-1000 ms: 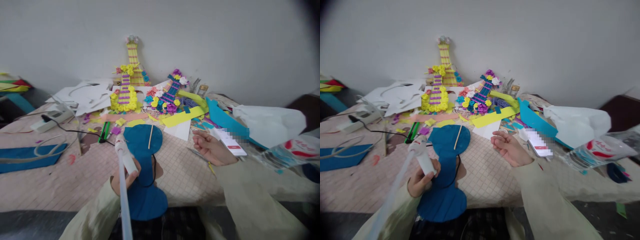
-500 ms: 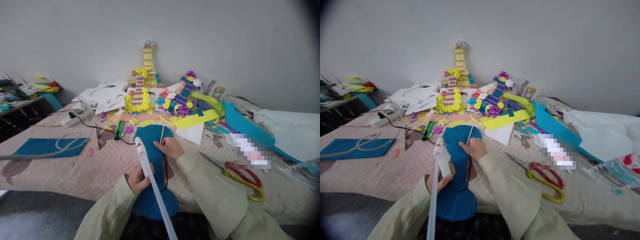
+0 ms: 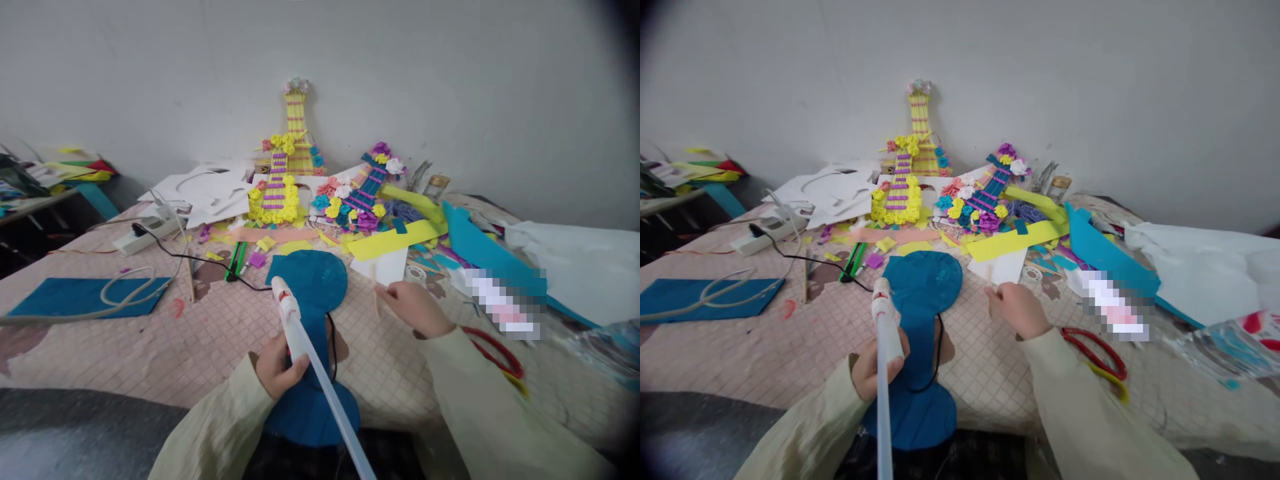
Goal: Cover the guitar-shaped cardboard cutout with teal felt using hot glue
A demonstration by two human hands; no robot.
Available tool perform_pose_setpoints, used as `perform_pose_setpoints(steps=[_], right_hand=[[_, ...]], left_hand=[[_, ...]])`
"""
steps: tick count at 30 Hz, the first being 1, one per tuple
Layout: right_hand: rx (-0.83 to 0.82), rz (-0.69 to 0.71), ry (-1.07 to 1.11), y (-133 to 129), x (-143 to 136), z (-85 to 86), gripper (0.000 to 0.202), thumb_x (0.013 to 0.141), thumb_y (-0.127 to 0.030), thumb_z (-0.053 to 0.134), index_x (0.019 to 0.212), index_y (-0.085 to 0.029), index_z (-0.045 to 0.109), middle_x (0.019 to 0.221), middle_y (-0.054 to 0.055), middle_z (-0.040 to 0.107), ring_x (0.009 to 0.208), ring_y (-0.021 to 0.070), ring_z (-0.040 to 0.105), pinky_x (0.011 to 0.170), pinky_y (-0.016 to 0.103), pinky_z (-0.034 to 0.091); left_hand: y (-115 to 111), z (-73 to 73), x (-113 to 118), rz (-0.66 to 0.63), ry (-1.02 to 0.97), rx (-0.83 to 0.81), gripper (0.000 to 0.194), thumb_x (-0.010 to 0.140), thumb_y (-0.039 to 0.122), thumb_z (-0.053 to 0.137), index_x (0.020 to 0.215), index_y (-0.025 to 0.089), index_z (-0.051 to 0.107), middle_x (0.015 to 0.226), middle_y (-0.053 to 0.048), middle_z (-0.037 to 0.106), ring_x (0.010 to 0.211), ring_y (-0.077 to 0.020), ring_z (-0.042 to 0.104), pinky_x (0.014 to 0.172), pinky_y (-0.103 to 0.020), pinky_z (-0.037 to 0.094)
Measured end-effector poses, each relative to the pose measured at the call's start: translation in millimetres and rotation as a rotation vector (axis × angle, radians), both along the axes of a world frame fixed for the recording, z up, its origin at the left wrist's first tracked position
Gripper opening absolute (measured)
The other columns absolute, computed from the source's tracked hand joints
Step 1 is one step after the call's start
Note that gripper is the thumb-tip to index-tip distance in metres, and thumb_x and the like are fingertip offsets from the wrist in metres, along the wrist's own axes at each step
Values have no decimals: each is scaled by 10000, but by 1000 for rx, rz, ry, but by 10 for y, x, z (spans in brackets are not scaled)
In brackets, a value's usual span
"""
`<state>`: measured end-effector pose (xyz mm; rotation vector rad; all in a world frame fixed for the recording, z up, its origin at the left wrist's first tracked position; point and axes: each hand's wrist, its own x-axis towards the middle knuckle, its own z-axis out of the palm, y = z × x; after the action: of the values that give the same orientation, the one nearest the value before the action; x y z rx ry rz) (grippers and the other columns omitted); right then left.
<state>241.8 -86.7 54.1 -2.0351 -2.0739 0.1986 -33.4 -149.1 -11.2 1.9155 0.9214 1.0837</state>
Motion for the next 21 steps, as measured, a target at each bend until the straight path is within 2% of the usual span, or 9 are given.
perform_pose_setpoints(steps=[2,4,6,9,11,14,18,21], right_hand=[[23,25,167,-85,145,42,281,760,-425,493,600,-196,525,593,43,598,562,173,559,505,281,399],[14,99,468,-187,185,89,217,675,-397,614,728,-200,543,656,14,608,597,158,574,554,278,454],[-59,163,763,-298,121,132,272,599,-339,698,785,-199,556,698,9,620,637,158,595,604,288,489],[-219,164,1016,-437,-87,167,277,565,-311,736,776,-192,604,739,29,660,681,176,629,665,321,516],[-284,158,1119,-492,-226,167,289,566,-310,738,814,-198,639,764,38,683,714,193,644,705,353,523],[-292,173,1221,-527,-364,146,288,595,-318,721,855,-211,659,804,41,695,761,200,649,748,375,519],[-239,162,1362,-546,-404,78,249,579,-295,739,796,-211,650,814,34,695,781,182,647,780,350,508],[-186,74,1384,-563,-381,14,263,519,-263,778,728,-205,629,723,13,678,701,158,634,703,302,510]], left_hand=[[3,60,-2,-14,28,47,289,823,421,396,745,150,459,605,-10,455,521,-113,423,488,-245,361],[4,177,10,-33,84,60,234,825,371,408,793,149,473,639,-19,491,556,-123,458,523,-250,382],[5,330,44,-38,153,53,197,823,334,416,822,149,482,660,-19,510,582,-130,476,550,-254,392],[13,556,144,-22,233,51,187,816,323,414,807,151,486,640,-9,502,570,-127,463,545,-250,386],[23,671,235,-4,284,48,198,805,337,421,783,152,487,630,-9,496,569,-129,454,542,-250,380],[40,773,372,11,363,30,201,784,353,440,750,158,473,629,-12,483,581,-139,446,555,-261,381],[59,822,489,4,439,-5,212,775,370,438,763,161,464,671,-37,497,623,-168,471,591,-296,398],[68,836,523,-11,488,-20,224,782,369,432,804,151,478,723,-62,528,668,-190,504,626,-319,411]])
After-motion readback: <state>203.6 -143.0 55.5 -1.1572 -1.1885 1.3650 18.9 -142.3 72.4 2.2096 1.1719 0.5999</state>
